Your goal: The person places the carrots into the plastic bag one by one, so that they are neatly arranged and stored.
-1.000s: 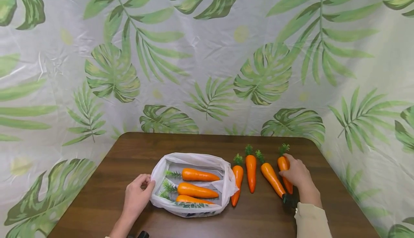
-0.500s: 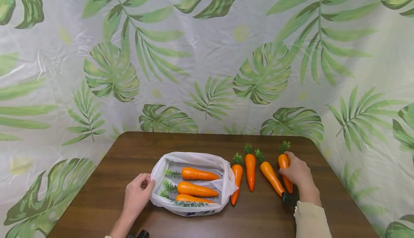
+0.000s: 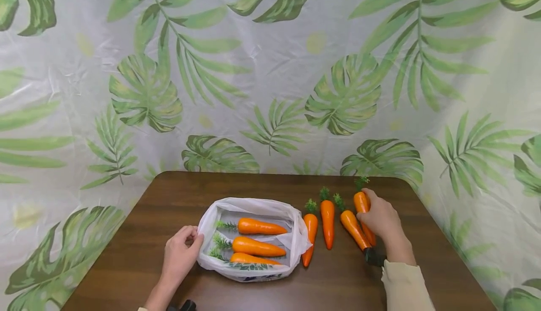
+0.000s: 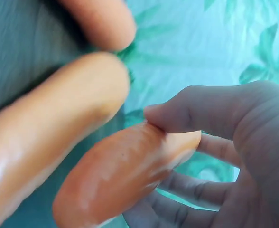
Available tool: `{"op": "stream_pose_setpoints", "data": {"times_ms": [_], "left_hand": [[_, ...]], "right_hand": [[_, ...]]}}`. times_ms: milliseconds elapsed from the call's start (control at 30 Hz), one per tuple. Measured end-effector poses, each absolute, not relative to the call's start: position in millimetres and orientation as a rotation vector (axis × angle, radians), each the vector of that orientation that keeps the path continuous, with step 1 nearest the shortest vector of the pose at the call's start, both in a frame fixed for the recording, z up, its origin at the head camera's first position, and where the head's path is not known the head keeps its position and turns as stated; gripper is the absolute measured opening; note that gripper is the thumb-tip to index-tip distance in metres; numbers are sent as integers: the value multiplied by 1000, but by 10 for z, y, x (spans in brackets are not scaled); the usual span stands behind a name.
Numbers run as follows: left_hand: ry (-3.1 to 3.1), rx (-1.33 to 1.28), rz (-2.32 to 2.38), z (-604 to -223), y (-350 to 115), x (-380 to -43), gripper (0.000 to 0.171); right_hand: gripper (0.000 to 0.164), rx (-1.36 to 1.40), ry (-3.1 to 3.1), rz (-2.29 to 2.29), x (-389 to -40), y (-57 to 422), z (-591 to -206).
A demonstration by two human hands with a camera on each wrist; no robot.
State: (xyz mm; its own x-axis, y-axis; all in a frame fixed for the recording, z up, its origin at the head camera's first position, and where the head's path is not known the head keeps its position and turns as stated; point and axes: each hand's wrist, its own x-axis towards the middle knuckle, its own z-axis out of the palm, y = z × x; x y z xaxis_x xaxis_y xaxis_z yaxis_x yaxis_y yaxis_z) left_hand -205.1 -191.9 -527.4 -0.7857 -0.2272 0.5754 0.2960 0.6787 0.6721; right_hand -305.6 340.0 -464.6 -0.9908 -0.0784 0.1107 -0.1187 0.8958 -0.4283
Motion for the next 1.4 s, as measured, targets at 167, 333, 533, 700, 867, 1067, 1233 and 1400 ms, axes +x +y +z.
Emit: {"op": "stream_pose_setpoints", "data": {"times_ms": [167,333,533,700,867,1067,1233,1400], "left_hand": [[-2246,-47,-1059,-5260,-1917,-2053,35],[-2244,-45,-1060,-5268,-1924,-2058,34],[-2235,-44,-1042,-5304,-1928,-2061,35],[-2229,-46,-1050,-5312,-1925,-2060,34],[-2231,-41,-1063,-5297,-1924,-2055,34],[-2232,-46,-1068,-5274,-1924,-2061,33],[-2222,-59,-1042,-5267,-1919,-2060,33],[-2227,-54,-1053,-5255,-1916,-2055,33]], "right_hand": [[81,199,-2935,667,-3026,3207,-4471],[82,237,-2905,681,-2971,3001,-4299],[82,280,-2893,716,-2870,2709,-4067],[81,325,-2877,707,-2808,2498,-3919],[82,406,-2846,715,-2776,2294,-3827],[79,466,-2795,729,-2750,2043,-3790],[78,542,-2784,736,-2723,1815,-3773],[78,636,-2784,695,-2697,1578,-3782]]}}
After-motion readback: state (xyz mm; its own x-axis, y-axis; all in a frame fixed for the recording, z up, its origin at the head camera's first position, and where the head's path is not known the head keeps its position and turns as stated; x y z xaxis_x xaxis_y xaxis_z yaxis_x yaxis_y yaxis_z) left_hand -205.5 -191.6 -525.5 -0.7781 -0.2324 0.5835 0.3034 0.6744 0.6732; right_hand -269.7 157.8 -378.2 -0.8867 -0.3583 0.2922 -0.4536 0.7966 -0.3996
